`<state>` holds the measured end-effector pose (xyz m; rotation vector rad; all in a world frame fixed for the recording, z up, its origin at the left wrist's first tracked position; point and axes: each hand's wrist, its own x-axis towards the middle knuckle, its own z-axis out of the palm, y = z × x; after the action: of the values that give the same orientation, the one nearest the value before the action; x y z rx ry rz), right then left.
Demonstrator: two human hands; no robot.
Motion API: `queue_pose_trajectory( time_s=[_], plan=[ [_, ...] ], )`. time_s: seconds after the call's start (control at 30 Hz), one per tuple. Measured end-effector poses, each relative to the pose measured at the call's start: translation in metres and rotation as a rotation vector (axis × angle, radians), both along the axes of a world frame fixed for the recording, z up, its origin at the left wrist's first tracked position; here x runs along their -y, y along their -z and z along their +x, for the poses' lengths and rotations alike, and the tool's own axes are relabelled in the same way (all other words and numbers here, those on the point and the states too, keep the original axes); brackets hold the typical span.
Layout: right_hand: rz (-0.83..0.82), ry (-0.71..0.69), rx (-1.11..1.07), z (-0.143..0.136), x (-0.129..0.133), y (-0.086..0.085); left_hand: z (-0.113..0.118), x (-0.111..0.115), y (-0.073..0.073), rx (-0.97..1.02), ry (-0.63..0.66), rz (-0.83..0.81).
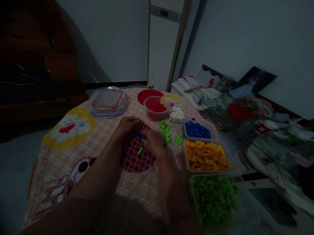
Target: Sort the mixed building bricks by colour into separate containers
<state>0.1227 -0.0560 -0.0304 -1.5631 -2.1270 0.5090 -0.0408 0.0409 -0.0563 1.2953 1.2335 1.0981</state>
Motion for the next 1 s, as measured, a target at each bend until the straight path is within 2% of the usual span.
queue_pose_trajectory(
  time_s=[0.17,0.27,0.37,0.5,0.63,0.7,0.8,0.9,1.0],
  plan=[
    [0.083,0.011,-0.235,0.009,-0.004,-0.002,-0.001,0.001,0.000,-0.001,-0.001,0.034],
    [0.144,0.071,-0.403,0.011,-0.005,-0.003,-0.001,0.000,0.003,0.008,0.011,0.016],
    [0.145,0.223,-0.643,0.013,-0.008,-0.002,-0.001,-0.001,0.007,-0.001,0.013,0.009],
    [0.136,0.508,-0.998,0.024,-0.016,0.005,-0.001,-0.004,0.010,-0.008,-0.001,0.034],
    [0.273,0.769,-1.232,0.047,-0.025,0.008,0.000,-0.004,0.010,-0.030,-0.023,0.039],
    [0.365,0.879,-1.236,0.062,-0.026,0.008,0.001,-0.003,0.008,-0.034,-0.019,0.028],
    [0.523,0.971,-1.130,0.081,-0.022,0.006,0.002,-0.002,0.006,-0.024,-0.002,0.002],
    [0.647,0.975,-1.020,0.092,-0.015,0.005,0.003,-0.001,0.004,0.004,0.005,-0.008],
    [0.682,0.948,-0.900,0.094,-0.013,0.005,0.003,-0.001,0.004,0.007,0.015,-0.019]
  ],
)
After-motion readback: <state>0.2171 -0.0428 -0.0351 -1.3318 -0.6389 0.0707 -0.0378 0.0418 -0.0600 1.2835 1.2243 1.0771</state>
